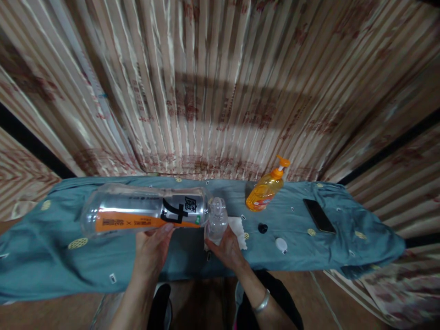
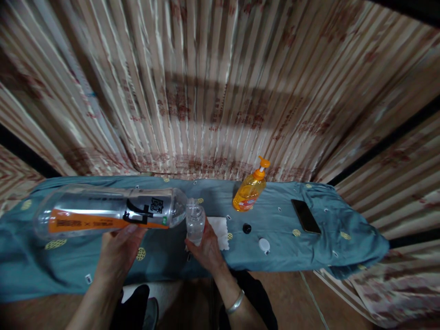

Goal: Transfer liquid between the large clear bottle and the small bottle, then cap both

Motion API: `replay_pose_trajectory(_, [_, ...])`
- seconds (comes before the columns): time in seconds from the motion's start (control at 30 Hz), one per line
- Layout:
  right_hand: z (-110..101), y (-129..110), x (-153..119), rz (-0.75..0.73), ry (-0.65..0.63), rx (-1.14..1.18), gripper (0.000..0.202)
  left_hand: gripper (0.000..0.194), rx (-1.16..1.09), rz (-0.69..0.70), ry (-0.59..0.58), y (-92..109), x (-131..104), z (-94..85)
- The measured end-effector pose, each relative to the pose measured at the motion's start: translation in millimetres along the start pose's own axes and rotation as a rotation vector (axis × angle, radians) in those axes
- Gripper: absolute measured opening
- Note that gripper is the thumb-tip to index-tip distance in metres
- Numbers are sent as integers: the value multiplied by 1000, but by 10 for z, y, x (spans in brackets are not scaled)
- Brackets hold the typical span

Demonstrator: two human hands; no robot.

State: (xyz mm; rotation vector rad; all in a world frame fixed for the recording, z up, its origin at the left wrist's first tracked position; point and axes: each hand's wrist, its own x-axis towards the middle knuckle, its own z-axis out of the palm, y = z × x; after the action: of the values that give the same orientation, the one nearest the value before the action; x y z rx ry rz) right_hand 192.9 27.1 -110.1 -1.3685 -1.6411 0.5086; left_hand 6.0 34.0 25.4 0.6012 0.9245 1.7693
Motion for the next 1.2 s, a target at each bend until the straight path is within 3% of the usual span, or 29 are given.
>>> replay_pose_trajectory(0.2, [-7,-5,-1,8,14,9,72,44,-19,-11,-10,8,8,-3])
replay_pose_trajectory(0.5, [-10,-1,1,16,17,43,65,53,11,5,-45,12,0,-1])
replay_pose_trajectory(1.2, [-9,6,0,6,24,7,68,42,-4,56,-44,-62,12,-5])
